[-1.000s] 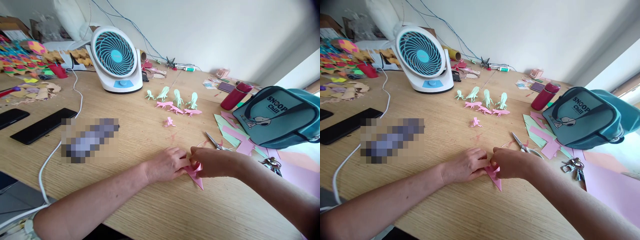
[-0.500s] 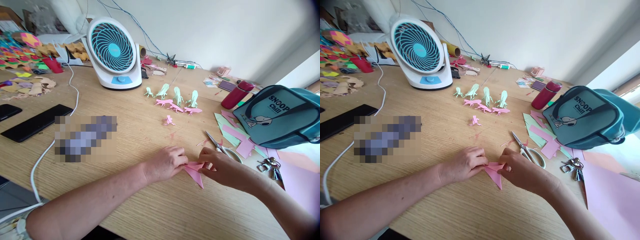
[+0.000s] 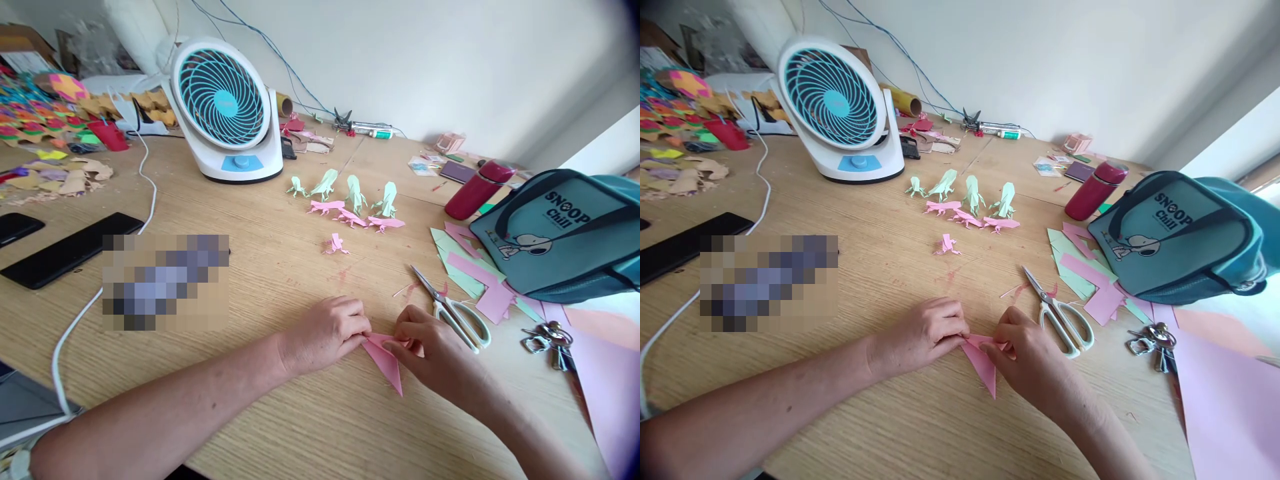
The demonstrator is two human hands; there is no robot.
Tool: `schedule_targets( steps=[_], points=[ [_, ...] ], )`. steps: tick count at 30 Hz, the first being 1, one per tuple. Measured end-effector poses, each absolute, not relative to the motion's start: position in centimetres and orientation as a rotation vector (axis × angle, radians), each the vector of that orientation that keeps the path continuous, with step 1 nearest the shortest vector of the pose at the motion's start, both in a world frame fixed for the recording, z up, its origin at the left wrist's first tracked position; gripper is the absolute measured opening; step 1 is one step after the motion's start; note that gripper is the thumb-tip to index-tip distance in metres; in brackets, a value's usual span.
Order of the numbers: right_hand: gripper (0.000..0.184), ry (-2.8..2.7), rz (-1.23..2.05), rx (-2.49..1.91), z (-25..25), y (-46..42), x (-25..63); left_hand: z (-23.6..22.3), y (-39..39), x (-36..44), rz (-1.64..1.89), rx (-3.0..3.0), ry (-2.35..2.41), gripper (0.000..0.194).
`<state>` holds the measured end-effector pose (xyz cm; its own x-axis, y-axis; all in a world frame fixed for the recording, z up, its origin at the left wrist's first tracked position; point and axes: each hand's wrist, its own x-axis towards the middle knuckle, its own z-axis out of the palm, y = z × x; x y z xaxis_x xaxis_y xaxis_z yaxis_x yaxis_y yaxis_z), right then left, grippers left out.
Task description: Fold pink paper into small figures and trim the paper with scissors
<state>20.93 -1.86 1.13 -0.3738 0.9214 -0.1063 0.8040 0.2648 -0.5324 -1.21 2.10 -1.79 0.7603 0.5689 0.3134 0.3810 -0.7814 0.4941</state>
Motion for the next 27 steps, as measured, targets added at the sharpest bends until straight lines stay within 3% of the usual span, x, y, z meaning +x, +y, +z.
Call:
schedule_targets(
  steps=[11, 27],
  points=[
    [0.013, -2.313, 0.498, -1.463, 0.7, -3.5, 19.6, -1.9, 1.7, -1.6, 0.653, 2.564, 0.692, 0.009],
    [0.026, -2.383, 0.46, -1.415, 0.1, -3.7, 20.0, -1.8, 1.8, -1.7, 0.641, 2.513, 0.708, 0.007]
  ],
)
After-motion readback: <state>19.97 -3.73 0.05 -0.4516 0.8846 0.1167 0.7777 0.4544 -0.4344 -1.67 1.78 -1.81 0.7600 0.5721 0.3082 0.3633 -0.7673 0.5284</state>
